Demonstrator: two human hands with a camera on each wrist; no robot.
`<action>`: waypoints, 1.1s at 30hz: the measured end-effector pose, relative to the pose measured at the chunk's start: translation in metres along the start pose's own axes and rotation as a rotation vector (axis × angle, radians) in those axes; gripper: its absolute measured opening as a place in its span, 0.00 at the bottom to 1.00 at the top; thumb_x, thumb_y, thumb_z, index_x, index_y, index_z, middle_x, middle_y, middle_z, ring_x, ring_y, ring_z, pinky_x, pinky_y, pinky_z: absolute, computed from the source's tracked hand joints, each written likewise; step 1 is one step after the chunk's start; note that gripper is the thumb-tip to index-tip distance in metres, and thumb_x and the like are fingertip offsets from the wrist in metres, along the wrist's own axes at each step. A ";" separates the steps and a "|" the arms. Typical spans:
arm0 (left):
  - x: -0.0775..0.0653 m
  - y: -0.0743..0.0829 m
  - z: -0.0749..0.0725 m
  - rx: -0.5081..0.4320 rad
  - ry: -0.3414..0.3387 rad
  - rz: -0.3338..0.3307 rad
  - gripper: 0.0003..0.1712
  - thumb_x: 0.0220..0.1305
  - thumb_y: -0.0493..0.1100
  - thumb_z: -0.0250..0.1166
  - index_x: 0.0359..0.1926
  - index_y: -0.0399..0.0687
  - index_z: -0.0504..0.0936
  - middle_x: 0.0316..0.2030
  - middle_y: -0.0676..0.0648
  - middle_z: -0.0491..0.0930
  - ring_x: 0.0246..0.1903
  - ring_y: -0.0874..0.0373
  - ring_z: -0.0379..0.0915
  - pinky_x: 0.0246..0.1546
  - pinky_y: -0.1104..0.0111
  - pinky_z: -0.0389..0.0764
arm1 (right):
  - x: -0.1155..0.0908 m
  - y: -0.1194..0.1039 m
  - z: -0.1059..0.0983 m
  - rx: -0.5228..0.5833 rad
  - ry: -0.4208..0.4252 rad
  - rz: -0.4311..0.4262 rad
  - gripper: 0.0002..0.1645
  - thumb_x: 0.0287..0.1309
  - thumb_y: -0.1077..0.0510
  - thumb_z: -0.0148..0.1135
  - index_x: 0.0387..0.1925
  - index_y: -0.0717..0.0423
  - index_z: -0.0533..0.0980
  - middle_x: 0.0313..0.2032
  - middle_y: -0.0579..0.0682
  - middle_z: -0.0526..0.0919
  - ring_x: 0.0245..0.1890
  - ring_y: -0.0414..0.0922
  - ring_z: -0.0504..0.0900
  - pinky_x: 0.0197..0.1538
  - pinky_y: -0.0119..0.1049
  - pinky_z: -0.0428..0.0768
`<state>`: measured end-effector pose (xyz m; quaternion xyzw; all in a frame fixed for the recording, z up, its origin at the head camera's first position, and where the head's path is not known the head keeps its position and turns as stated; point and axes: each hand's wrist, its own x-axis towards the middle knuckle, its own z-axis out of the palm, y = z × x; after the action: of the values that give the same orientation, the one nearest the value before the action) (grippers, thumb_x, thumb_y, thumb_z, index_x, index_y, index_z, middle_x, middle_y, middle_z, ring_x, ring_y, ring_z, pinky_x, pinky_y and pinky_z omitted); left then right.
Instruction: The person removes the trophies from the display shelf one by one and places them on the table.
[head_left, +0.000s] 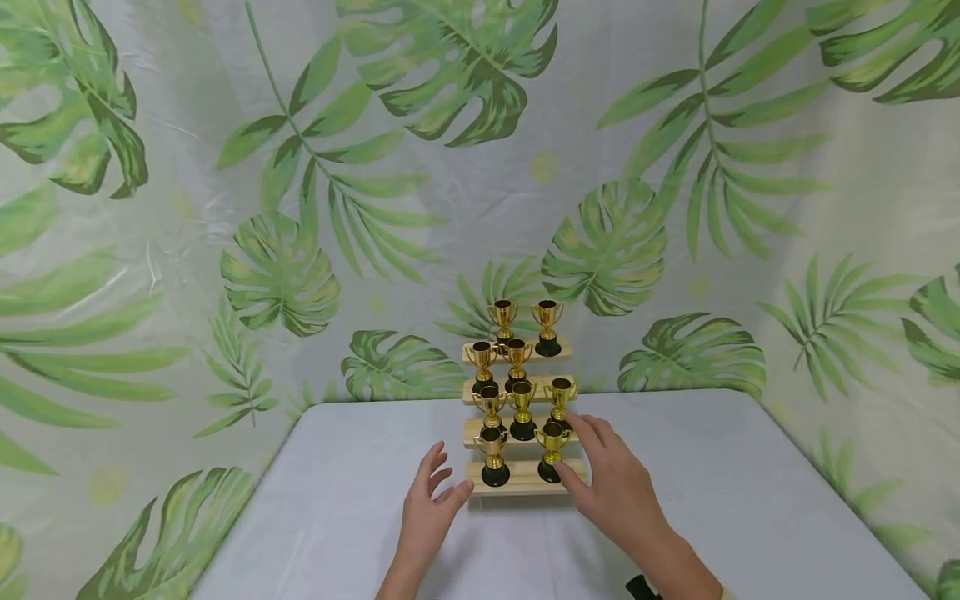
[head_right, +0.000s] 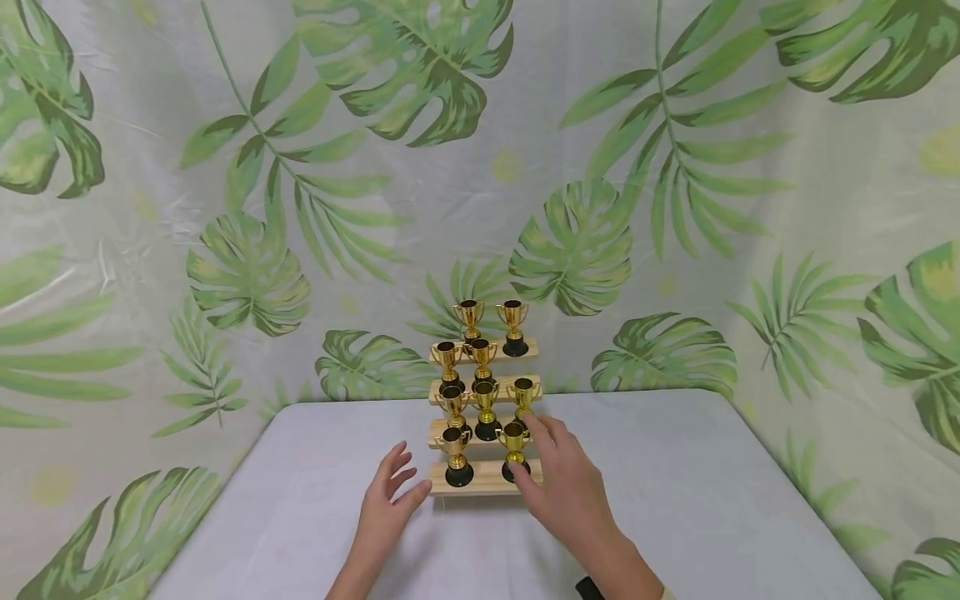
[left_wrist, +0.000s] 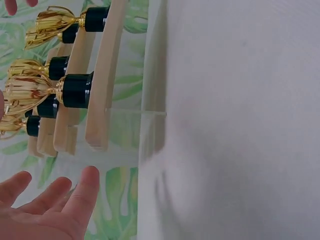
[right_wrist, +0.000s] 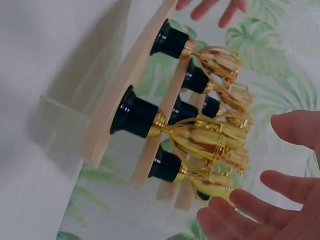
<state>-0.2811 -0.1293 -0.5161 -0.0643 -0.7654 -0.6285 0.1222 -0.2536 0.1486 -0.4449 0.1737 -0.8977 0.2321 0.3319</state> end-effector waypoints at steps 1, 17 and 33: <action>0.001 -0.001 0.000 -0.018 -0.004 -0.007 0.46 0.60 0.55 0.74 0.74 0.55 0.64 0.68 0.37 0.67 0.64 0.39 0.68 0.58 0.53 0.77 | 0.002 -0.001 0.002 0.008 0.005 0.000 0.45 0.53 0.49 0.77 0.70 0.49 0.69 0.60 0.51 0.75 0.53 0.51 0.80 0.39 0.45 0.86; 0.017 -0.013 0.012 -0.253 0.006 -0.208 0.27 0.72 0.39 0.62 0.68 0.38 0.70 0.63 0.32 0.71 0.58 0.39 0.74 0.49 0.59 0.83 | 0.014 0.002 0.031 0.065 0.021 0.080 0.40 0.55 0.50 0.76 0.68 0.49 0.71 0.57 0.52 0.77 0.41 0.48 0.83 0.28 0.37 0.80; 0.023 -0.026 0.022 -0.306 0.043 -0.283 0.29 0.62 0.30 0.66 0.65 0.38 0.75 0.59 0.34 0.76 0.49 0.44 0.79 0.42 0.59 0.84 | 0.016 0.009 0.045 0.097 0.027 0.121 0.36 0.56 0.52 0.75 0.66 0.51 0.74 0.46 0.51 0.80 0.29 0.41 0.77 0.25 0.33 0.74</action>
<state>-0.3117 -0.1144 -0.5389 0.0394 -0.6597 -0.7496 0.0380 -0.2928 0.1300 -0.4672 0.1317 -0.8897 0.2971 0.3207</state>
